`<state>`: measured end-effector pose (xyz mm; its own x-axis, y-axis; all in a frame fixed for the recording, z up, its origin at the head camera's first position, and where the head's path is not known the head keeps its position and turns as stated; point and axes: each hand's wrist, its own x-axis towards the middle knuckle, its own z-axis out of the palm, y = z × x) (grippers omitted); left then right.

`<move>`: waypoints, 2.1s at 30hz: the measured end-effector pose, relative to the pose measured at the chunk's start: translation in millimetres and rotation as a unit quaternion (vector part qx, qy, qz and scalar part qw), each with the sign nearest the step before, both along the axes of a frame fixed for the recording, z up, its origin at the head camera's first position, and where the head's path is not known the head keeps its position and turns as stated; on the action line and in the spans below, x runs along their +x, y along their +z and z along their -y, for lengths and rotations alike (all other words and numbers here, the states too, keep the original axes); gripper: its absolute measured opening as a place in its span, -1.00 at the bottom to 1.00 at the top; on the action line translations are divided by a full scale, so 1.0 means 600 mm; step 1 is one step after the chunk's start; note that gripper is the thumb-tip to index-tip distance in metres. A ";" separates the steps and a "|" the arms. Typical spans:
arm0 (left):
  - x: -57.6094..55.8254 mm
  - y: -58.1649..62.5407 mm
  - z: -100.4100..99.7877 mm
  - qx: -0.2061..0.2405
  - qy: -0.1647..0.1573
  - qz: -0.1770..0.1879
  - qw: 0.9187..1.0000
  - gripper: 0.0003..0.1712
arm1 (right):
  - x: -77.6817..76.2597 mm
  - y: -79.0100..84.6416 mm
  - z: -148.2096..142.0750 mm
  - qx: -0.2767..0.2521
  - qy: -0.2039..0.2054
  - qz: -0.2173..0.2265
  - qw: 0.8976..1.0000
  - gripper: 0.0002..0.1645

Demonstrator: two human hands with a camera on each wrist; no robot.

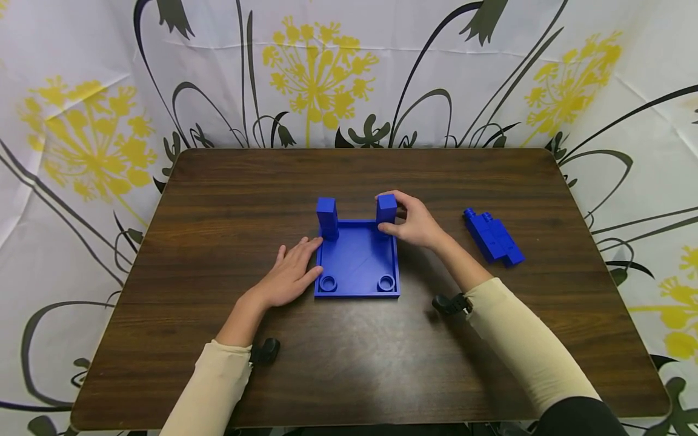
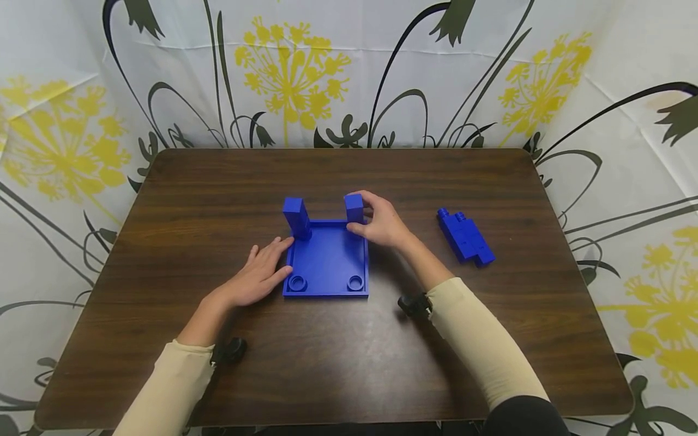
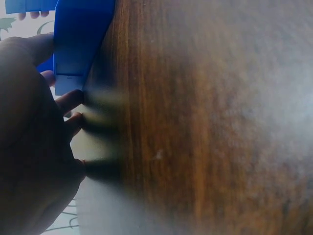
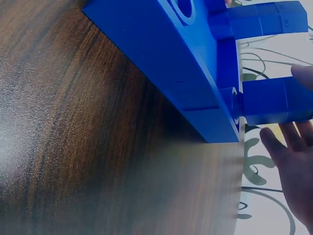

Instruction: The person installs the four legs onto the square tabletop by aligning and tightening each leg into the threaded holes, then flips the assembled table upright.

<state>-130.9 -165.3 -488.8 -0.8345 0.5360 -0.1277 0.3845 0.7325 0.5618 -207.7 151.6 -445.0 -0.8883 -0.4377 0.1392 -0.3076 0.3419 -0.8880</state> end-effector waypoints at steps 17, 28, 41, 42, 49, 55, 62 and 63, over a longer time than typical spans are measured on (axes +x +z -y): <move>0.000 -0.002 -0.001 -0.004 0.000 -0.002 1.000 -0.25 | 0.022 0.053 -0.003 -0.056 0.069 0.015 0.996 -0.36; -0.002 -0.001 0.000 -0.002 0.002 -0.002 1.000 -0.26 | -0.006 -0.003 -0.012 -0.012 0.027 0.001 1.000 -0.27; -0.002 -0.003 0.000 -0.004 0.002 -0.005 1.000 -0.26 | -0.004 -0.011 -0.004 0.038 -0.029 -0.036 0.998 -0.34; -0.002 -0.002 0.000 -0.004 0.002 -0.005 1.000 -0.26 | -0.004 -0.012 -0.004 0.043 -0.034 -0.044 0.998 -0.35; -0.002 -0.003 -0.001 -0.003 0.001 -0.003 1.000 -0.26 | -0.005 -0.021 0.000 0.052 -0.050 -0.070 0.995 -0.35; -0.001 -0.004 -0.002 -0.002 0.001 -0.003 1.000 -0.26 | -0.002 -0.018 -0.001 0.052 -0.040 -0.068 0.996 -0.36; -0.001 -0.003 -0.002 -0.003 0.000 -0.005 1.000 -0.26 | 0.001 -0.007 -0.009 -0.013 0.019 -0.004 1.000 -0.26; -0.001 -0.003 -0.002 -0.003 0.000 -0.005 1.000 -0.26 | 0.000 -0.006 -0.009 -0.029 0.030 0.004 0.999 -0.22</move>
